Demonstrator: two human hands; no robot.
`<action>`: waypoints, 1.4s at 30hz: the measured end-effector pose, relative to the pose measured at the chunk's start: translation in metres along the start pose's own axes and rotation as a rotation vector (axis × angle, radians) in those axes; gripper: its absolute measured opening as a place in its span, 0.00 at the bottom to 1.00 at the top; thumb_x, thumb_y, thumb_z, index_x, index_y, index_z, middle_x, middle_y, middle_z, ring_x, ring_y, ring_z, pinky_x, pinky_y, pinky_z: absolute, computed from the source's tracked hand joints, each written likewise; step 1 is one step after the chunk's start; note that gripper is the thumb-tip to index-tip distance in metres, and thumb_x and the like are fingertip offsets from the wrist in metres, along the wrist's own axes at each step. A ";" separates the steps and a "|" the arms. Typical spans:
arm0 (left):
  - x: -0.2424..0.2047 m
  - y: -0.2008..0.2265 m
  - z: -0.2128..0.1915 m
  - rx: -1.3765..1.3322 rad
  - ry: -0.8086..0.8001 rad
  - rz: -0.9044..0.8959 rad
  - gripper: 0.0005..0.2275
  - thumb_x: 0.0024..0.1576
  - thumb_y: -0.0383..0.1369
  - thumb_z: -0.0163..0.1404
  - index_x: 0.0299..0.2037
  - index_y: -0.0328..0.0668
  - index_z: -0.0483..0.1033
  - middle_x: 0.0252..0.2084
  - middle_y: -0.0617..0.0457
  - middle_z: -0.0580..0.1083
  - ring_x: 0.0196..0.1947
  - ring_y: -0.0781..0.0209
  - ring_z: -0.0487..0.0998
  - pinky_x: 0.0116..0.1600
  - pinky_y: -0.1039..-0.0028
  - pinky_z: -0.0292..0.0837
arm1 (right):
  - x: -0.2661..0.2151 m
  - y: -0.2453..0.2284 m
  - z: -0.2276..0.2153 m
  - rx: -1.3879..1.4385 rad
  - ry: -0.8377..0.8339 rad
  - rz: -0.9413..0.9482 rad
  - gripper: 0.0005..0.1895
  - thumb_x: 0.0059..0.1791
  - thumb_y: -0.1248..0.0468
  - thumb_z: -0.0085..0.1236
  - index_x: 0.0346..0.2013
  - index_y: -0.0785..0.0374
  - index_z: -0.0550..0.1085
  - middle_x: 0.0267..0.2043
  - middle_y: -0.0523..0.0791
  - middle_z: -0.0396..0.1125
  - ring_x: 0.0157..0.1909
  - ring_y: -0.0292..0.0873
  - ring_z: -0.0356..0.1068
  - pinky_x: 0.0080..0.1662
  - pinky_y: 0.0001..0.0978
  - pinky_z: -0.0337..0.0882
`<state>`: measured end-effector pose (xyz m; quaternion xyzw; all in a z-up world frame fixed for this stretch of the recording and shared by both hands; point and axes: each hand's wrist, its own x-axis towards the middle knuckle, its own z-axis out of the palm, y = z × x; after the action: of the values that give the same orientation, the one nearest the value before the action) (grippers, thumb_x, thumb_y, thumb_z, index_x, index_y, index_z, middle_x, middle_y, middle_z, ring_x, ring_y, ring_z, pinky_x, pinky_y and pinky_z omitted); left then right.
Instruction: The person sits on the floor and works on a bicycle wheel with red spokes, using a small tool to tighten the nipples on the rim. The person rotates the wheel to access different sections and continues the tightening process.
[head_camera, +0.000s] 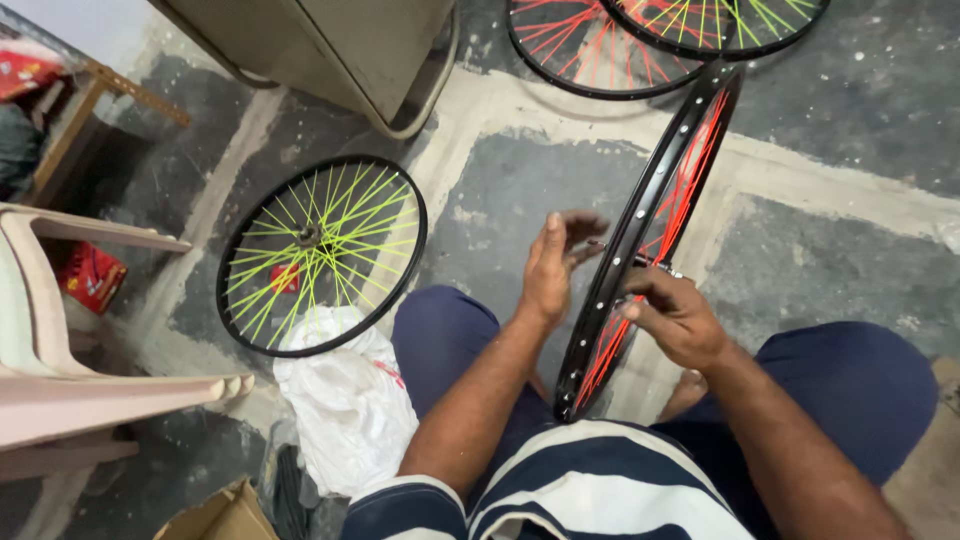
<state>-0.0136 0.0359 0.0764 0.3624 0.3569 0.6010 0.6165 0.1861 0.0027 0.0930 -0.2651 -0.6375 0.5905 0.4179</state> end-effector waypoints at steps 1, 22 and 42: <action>0.000 0.027 0.010 0.046 -0.116 0.086 0.27 0.68 0.53 0.39 0.62 0.34 0.69 0.57 0.47 0.74 0.59 0.59 0.74 0.66 0.71 0.70 | -0.002 0.006 -0.002 -0.070 0.001 0.056 0.10 0.53 0.66 0.58 0.47 0.68 0.75 0.43 0.46 0.71 0.45 0.37 0.68 0.48 0.30 0.69; -0.082 0.089 0.040 0.868 -0.113 0.495 0.30 0.57 0.37 0.59 0.69 0.33 0.65 0.66 0.39 0.70 0.68 0.43 0.70 0.73 0.58 0.65 | -0.012 0.068 0.003 0.405 0.356 0.225 0.11 0.62 0.67 0.58 0.42 0.77 0.76 0.36 0.51 0.64 0.36 0.39 0.61 0.42 0.33 0.64; -0.081 0.066 0.028 0.693 -0.152 0.343 0.50 0.51 0.46 0.66 0.78 0.35 0.45 0.74 0.39 0.62 0.74 0.46 0.66 0.77 0.56 0.62 | 0.010 0.028 0.028 0.245 0.226 0.171 0.23 0.46 0.75 0.67 0.55 0.69 0.73 0.51 0.49 0.69 0.54 0.43 0.69 0.56 0.39 0.71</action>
<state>-0.0229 -0.0448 0.1478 0.6466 0.4263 0.5108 0.3731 0.1528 0.0003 0.0693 -0.3301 -0.4849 0.6634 0.4645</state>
